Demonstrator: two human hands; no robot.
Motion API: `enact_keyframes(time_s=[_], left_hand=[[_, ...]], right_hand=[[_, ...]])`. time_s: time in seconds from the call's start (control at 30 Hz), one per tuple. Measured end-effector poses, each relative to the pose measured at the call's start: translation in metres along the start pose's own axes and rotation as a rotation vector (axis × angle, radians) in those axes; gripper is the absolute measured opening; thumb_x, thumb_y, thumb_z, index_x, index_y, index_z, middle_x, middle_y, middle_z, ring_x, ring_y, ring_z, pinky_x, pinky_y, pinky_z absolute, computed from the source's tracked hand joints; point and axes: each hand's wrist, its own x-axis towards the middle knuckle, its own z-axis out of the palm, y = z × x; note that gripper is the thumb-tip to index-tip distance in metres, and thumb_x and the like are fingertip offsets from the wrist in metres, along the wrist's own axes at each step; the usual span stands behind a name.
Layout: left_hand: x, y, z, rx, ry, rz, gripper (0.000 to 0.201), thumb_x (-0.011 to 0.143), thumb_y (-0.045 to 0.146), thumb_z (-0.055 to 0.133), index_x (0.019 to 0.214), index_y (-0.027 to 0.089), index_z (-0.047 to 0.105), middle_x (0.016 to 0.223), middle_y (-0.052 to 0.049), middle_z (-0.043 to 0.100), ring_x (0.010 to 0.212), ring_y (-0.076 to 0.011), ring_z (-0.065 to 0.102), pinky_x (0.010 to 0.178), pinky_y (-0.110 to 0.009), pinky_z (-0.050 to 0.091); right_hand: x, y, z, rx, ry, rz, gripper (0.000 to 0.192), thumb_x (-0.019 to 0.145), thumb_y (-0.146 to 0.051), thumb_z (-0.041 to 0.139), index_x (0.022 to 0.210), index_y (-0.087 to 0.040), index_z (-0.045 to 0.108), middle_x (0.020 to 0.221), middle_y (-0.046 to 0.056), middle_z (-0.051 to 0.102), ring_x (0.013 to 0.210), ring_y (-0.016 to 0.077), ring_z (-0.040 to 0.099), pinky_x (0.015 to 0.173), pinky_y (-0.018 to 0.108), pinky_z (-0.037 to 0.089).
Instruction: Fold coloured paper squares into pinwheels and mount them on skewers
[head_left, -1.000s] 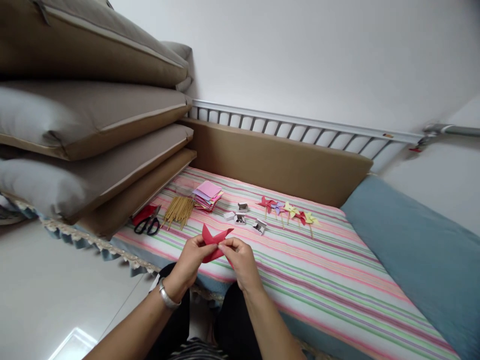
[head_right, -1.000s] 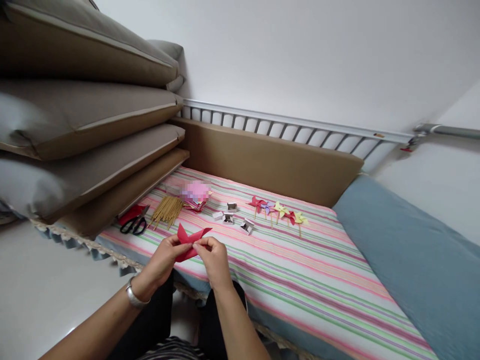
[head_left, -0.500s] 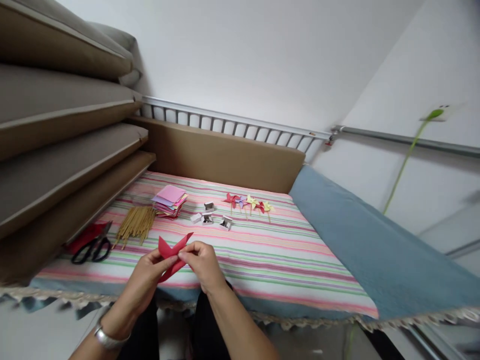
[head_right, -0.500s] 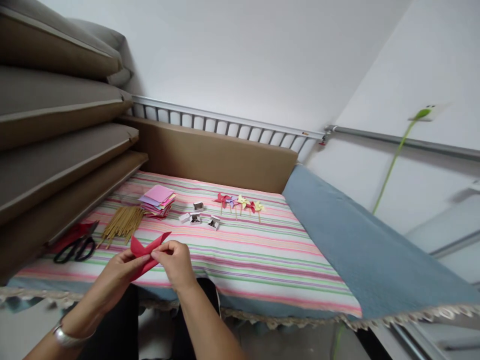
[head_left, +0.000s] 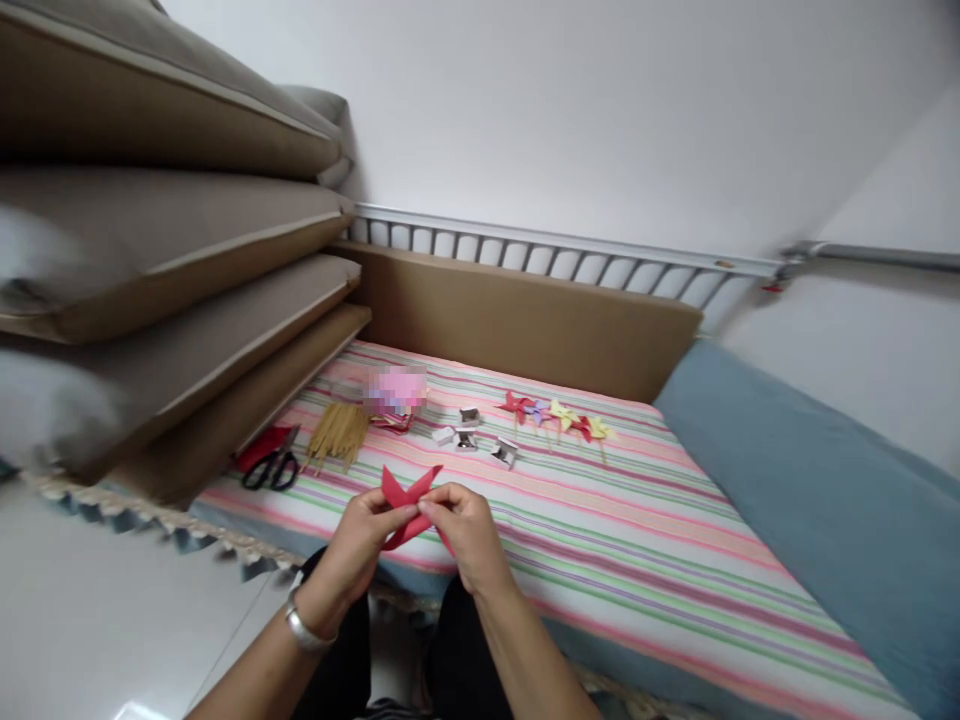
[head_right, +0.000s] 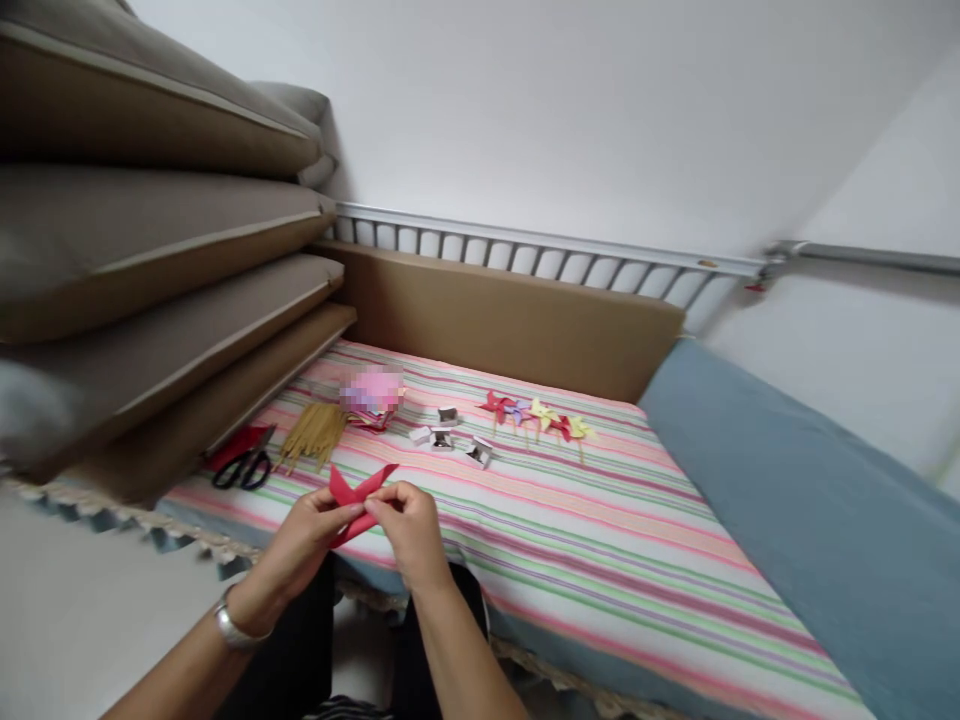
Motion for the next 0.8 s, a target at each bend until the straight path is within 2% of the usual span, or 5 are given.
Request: enact_keyframes(time_s=[0.27,0.5,0.63,0.73,0.8], left_hand=[[-0.002,0.0,0.002,-0.047,0.012,0.037,0.022,0.058,0.024,0.078,0.075,0.011,0.073,0.069,-0.005,0.071,0.061,-0.014,0.059,0.063,-0.025,0.043],[-0.001,-0.001,0.0,-0.114,-0.033,0.017,0.027,0.059,0.024,0.078,0.081,0.011,0.072,0.076,-0.007,0.071,0.07,-0.0168,0.062,0.073,-0.028,0.046],[-0.004,-0.005,-0.004,-0.139,-0.052,-0.029,0.03,0.056,0.025,0.08,0.08,0.01,0.072,0.076,-0.009,0.07,0.071,-0.0179,0.062,0.077,-0.032,0.046],[-0.004,-0.01,-0.011,-0.159,-0.03,-0.021,0.029,0.055,0.024,0.081,0.078,0.01,0.072,0.074,-0.008,0.07,0.069,-0.0172,0.061,0.073,-0.03,0.046],[-0.005,-0.013,-0.018,-0.156,0.0,-0.007,0.025,0.056,0.024,0.08,0.076,0.011,0.072,0.071,-0.006,0.069,0.065,-0.0159,0.06,0.068,-0.027,0.045]], right_hand=[[0.002,0.005,-0.003,-0.017,-0.058,-0.025,0.013,0.064,-0.028,0.07,0.066,-0.016,0.065,0.064,0.001,0.063,0.062,0.0135,0.053,0.061,0.025,0.039],[0.001,0.004,-0.002,-0.083,-0.056,-0.102,0.016,0.066,-0.027,0.068,0.075,-0.019,0.057,0.069,-0.001,0.061,0.065,0.0145,0.055,0.063,0.025,0.041],[-0.001,0.008,0.003,-0.086,-0.119,-0.106,0.028,0.07,-0.027,0.063,0.097,-0.021,0.054,0.071,-0.001,0.063,0.067,0.0157,0.058,0.064,0.027,0.043],[-0.005,0.015,0.008,-0.165,-0.106,-0.142,0.048,0.072,-0.027,0.06,0.118,-0.021,0.05,0.066,-0.003,0.059,0.066,0.0153,0.057,0.067,0.028,0.044],[-0.006,0.02,0.011,-0.2,-0.102,-0.16,0.055,0.073,-0.028,0.06,0.125,-0.021,0.047,0.067,-0.003,0.06,0.067,0.0152,0.058,0.07,0.029,0.044]])
